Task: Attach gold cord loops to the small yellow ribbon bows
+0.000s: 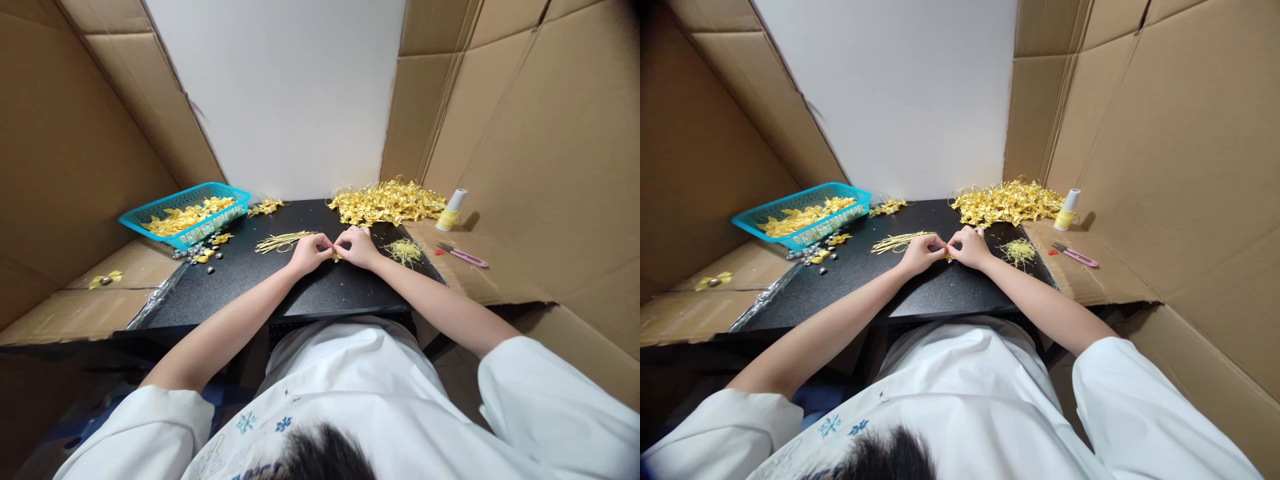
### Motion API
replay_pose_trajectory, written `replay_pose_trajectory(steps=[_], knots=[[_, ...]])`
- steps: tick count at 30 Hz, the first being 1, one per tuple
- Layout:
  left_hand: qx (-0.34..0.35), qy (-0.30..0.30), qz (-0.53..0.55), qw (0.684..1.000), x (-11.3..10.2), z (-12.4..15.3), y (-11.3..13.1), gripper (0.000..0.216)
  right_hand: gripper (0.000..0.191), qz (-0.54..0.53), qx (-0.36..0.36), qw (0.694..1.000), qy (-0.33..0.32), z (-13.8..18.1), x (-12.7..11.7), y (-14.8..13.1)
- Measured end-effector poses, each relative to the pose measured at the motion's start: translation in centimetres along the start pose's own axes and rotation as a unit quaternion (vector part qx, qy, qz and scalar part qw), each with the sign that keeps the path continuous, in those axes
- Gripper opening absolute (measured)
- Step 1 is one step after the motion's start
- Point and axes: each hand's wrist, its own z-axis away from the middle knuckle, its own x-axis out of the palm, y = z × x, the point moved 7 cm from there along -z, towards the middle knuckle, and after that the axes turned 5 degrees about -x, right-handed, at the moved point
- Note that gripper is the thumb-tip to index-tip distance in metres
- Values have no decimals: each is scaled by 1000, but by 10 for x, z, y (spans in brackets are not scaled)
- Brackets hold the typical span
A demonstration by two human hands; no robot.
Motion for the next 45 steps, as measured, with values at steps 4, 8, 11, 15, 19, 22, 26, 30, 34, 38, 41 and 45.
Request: replay_pose_trajectory(steps=[4,8,11,15,19,22,26,30,34,38,41,45], knots=[[-6,1,9,1000,0,0,1,5,11,20,-5,1000,-2,0,-2,-4],[-16,1,28,999,0,-1,-1,6,10,15,-1,1000,-1,-1,-3,-3],[-20,2,38,999,1,-1,-2,8,11,10,1,1000,-2,-1,-2,-2],[-28,9,46,999,1,-2,-6,8,11,13,3,1000,-1,0,-2,-1],[-43,13,64,997,1,-3,-13,8,12,12,-3,1000,9,1,-3,0],[-40,9,73,996,2,-3,-14,9,11,4,6,1000,21,1,-4,2],[-33,10,74,997,2,-3,-13,9,6,-16,9,1000,15,1,-2,2],[-22,5,62,998,2,-2,-10,10,7,-16,-3,1000,2,1,0,1],[-17,1,50,999,1,-1,-7,10,12,12,-18,1000,-5,0,-1,-1],[-18,1,50,999,1,-1,-5,10,13,25,-20,999,-3,0,-2,-4],[-17,2,50,999,1,-1,-5,9,12,23,-17,1000,0,0,-3,-5],[-29,10,65,997,0,-2,-8,6,11,2,4,1000,15,1,-4,-1]])
